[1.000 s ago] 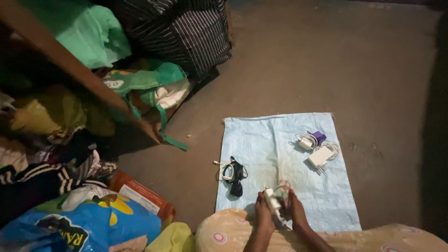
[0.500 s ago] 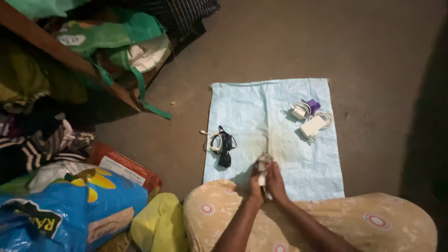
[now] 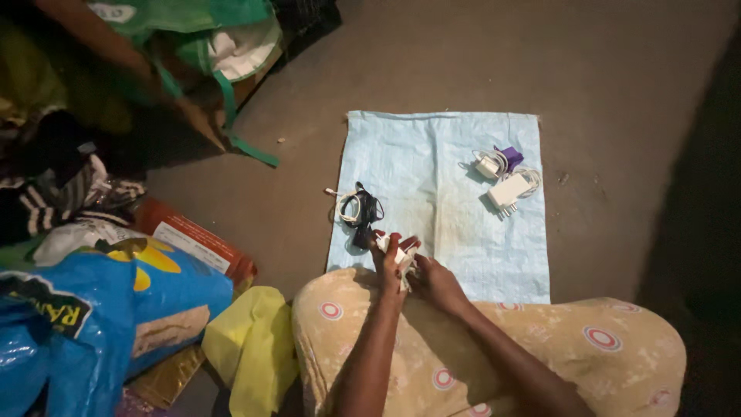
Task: The person sits on the floor and wipes several phone chargers and cables with a cloth. They handle each item one at a time, wiping the adapter and cable, then place them back on a light blue cloth.
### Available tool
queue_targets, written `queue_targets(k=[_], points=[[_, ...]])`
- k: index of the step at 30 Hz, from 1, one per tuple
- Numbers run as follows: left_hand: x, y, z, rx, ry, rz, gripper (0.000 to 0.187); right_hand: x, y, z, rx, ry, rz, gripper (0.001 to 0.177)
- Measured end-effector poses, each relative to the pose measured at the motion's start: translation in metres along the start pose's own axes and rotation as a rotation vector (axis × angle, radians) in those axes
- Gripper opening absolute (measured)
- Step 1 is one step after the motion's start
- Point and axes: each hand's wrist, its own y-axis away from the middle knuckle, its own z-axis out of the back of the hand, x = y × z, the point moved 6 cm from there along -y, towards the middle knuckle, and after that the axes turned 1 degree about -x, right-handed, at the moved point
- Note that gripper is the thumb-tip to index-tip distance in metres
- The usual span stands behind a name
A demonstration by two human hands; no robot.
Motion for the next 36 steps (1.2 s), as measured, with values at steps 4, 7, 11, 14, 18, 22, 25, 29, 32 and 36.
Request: queue_targets(k=[4, 7, 11, 14, 18, 22, 25, 29, 32, 36], points=[[-0.025, 0.015, -0.013, -0.102, -0.103, -0.092, 0.04, 0.022, 0.006, 0.009, 0.098, 0.287, -0.17, 0.033], [-0.043, 0.015, -0.025, -0.169, -0.148, -0.144, 0.039, 0.046, 0.005, 0.033, 0.051, 0.309, -0.033, 0.032], [-0.072, 0.028, -0.049, -0.12, -0.173, -0.257, 0.037, 0.076, 0.011, 0.061, 0.024, 0.356, 0.147, 0.034], [-0.082, 0.044, -0.068, -0.217, -0.112, -0.215, 0.038, 0.091, 0.016, 0.082, -0.006, 0.418, 0.193, 0.034], [-0.089, 0.043, -0.084, -0.292, -0.123, -0.241, 0.04, 0.097, 0.027, 0.103, -0.11, 0.508, 0.292, 0.032], [-0.084, 0.025, -0.07, -0.354, -0.062, -0.258, 0.04, 0.083, 0.04, 0.112, -0.179, 0.568, 0.355, 0.029], [-0.089, 0.001, -0.047, -0.383, -0.032, -0.351, 0.041, 0.062, 0.043, 0.116, -0.106, 0.606, 0.274, 0.029], [-0.125, -0.038, -0.022, -0.347, 0.129, -0.338, 0.034, 0.045, 0.045, 0.137, -0.062, 0.654, 0.2, 0.035], [-0.177, -0.024, -0.028, -0.419, 0.074, -0.476, 0.039, 0.04, 0.04, 0.162, -0.04, 0.685, 0.137, 0.038], [-0.209, -0.002, -0.063, -0.364, 0.067, -0.481, 0.039, 0.027, 0.034, 0.172, -0.015, 0.734, 0.135, 0.044]])
